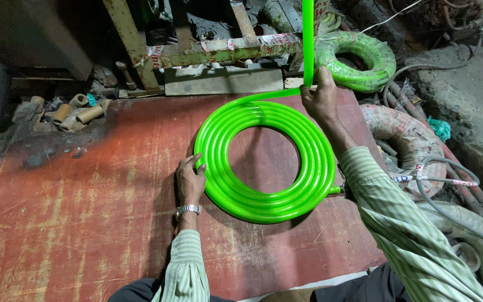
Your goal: The person coils a length of green hose by hand on a wooden surface, forming a circular stack.
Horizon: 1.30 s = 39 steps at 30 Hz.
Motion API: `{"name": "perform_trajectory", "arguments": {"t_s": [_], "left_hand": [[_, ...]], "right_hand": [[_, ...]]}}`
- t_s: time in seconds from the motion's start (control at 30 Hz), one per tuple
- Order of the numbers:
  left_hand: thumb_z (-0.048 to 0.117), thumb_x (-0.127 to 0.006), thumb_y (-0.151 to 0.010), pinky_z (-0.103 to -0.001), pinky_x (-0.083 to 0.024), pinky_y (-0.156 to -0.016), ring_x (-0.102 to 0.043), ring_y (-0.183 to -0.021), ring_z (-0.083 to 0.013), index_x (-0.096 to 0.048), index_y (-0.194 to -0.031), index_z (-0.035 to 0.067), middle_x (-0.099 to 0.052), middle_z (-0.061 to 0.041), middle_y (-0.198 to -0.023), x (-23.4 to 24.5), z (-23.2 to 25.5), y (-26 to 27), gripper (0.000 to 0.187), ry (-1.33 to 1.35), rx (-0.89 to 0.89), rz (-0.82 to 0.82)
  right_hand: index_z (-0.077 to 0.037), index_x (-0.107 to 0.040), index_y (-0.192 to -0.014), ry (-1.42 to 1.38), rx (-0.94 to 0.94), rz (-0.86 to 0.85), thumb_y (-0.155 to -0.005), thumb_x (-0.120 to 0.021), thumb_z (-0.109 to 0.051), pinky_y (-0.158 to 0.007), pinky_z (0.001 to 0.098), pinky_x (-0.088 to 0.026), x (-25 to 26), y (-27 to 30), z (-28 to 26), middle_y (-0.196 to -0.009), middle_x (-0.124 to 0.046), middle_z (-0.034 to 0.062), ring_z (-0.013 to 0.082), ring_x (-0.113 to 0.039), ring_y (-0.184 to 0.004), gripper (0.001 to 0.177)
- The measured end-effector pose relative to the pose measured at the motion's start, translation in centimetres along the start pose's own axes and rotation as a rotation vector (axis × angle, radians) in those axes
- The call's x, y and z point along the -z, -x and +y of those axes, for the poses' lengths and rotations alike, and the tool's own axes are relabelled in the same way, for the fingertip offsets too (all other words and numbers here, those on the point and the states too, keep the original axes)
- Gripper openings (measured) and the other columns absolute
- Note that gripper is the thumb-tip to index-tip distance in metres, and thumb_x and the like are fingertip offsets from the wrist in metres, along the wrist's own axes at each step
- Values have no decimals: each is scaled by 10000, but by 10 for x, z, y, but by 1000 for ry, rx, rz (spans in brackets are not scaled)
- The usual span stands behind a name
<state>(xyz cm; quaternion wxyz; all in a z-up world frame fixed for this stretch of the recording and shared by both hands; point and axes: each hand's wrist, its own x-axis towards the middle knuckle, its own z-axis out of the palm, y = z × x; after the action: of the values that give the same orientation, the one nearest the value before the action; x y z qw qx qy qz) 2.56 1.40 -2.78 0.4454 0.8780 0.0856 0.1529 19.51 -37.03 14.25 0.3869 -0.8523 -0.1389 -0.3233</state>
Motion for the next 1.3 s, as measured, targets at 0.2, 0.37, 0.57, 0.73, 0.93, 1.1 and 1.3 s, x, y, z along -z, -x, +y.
{"name": "perform_trajectory", "arguments": {"t_s": [0.2, 0.37, 0.57, 0.73, 0.93, 1.1, 1.3], "left_hand": [[178, -711, -875, -468, -441, -1067, -621, -1183, -396, -716, -1294, 200, -665, -170, -1212, 1, 0, 0, 419, -7, 20, -27], [161, -703, -870, -476, -446, -1050, -629, -1160, -422, -714, -1298, 191, -664, -199, -1190, 3, 1, -1, 429, -1, 9, -40], [173, -723, -836, -475, -458, -1051, -640, -1170, -395, -697, -1329, 207, -658, -183, -1209, -2, -9, -5, 495, -40, 45, -67], [175, -693, -816, -472, -483, -1025, -653, -1134, -417, -702, -1327, 187, -656, -219, -1187, 0, -7, -5, 511, -42, 38, -85], [173, -675, -805, -475, -504, -991, -672, -1073, -418, -708, -1322, 170, -655, -244, -1132, 1, -5, -7, 519, -32, 30, -79], [163, -655, -827, -452, -490, -993, -653, -1083, -383, -680, -1345, 155, -647, -215, -1167, 6, 6, -3, 519, -36, 49, -90], [148, -623, -865, -471, -477, -1005, -643, -1095, -402, -664, -1364, 161, -645, -233, -1174, 9, 7, -3, 501, -38, 54, -110]], "right_hand": [[7, -497, -1068, 39, -5, -17, -796, -725, 107, -683, 504, -658, -2, 8, 3, -1033, -537, 240, 468, -631, -954, 369], [-1, -491, -1062, 48, 26, -31, -773, -707, 125, -672, 494, -656, -8, 14, 19, -1023, -517, 232, 464, -618, -939, 382], [-25, -497, -1034, 203, 92, -79, -732, -717, 91, -685, 542, -612, -3, 19, 11, -969, -494, 209, 463, -570, -913, 391], [-27, -497, -1024, 213, 49, -149, -754, -743, 101, -761, 548, -555, 5, 19, 5, -978, -527, 232, 486, -573, -920, 387], [-75, -557, -1134, 185, -35, -156, -839, -794, -62, -784, 582, -553, 24, 12, 6, -1011, -607, 202, 442, -653, -936, 378], [-72, -504, -1322, 203, -13, -64, -861, -711, -110, -761, 570, -524, 45, -7, -18, -1045, -682, 227, 442, -671, -913, 507], [-43, -583, -1162, 301, 72, -7, -914, -716, -106, -685, 528, -534, 58, -5, 7, -974, -645, 195, 411, -657, -842, 289]]}}
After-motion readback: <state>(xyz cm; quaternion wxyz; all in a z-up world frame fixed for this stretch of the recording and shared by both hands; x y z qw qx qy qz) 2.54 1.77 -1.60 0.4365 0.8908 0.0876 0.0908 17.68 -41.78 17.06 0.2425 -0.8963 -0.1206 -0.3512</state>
